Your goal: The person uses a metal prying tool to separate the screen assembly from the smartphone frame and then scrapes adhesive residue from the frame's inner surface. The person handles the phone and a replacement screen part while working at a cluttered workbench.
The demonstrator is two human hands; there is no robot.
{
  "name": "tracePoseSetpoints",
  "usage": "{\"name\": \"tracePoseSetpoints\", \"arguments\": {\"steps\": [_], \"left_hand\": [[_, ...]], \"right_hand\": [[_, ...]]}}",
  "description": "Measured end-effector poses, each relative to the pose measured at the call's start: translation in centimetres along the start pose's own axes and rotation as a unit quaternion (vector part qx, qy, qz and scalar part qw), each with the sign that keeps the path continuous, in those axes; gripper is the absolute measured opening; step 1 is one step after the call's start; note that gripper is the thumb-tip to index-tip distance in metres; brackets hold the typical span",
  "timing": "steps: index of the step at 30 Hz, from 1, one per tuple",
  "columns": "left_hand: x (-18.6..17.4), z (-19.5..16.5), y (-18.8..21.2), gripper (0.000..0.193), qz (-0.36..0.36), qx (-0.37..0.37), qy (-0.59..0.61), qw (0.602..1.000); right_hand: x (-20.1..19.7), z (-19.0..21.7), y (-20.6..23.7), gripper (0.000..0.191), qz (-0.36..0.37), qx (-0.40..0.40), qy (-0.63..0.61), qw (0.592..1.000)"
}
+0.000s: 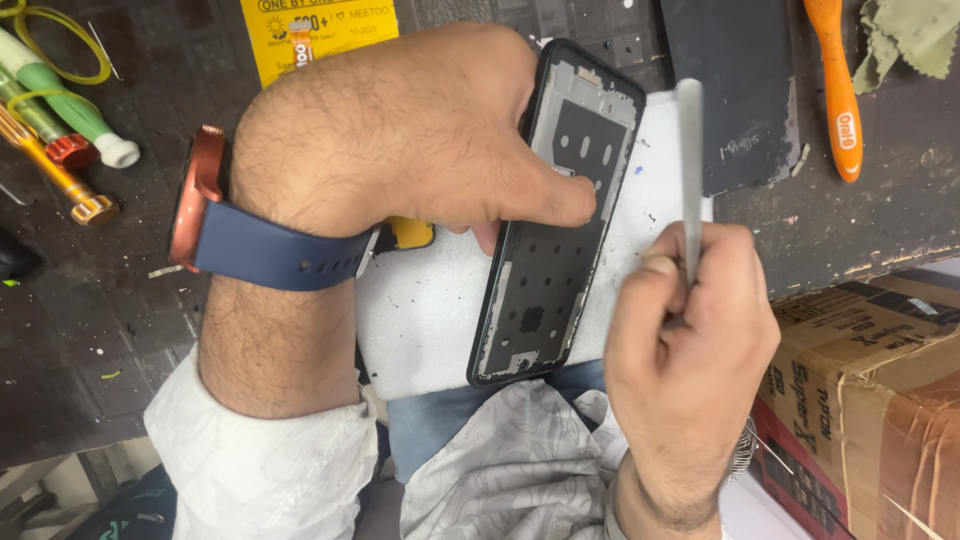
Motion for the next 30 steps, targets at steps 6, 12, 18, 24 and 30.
{"name": "tracePoseSetpoints", "arguments": {"steps": [6, 12, 18, 24, 30], "left_hand": [[0.1, -0.1, 0.0, 0.034, 0.005, -0.009, -0.013, 1.000], [0.0, 0.1, 0.1, 0.040, -0.001, -0.012, -0.027, 1.000], [-0.1, 0.2, 0.2, 0.040, 0.000, -0.003, -0.022, 1.000], [-0.2, 0.7, 0.3, 0.038, -0.011, 0.024, -0.008, 1.000], [-0.5, 0.7, 0.4, 0.043, -0.012, 0.003, -0.037, 0.999]], "right_hand": [[-0.8, -0.6, -0.2, 0.004, 0.027, 0.003, -0.018, 0.999], [-0.3, 0.9, -0.1, 0.015, 0.064, -0.020, 0.004, 0.998], [-0.1, 1.6, -0.6, 0.013, 0.052, 0.013, 0.023, 0.998], [0.3, 1.9, -0.8, 0.011, 0.050, 0.021, 0.047, 0.997], [0.4, 1.9, -1.1, 0.012, 0.048, 0.010, 0.050, 0.998]]}}
Point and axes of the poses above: each hand's wrist, its own y-axis away from the middle knuckle, its own x-axis out of the palm, z = x × y, the point moved 3 cm from there along -y, towards the middle knuckle, and after that the axes turned 1 degree about -z, right-handed, at the moved point
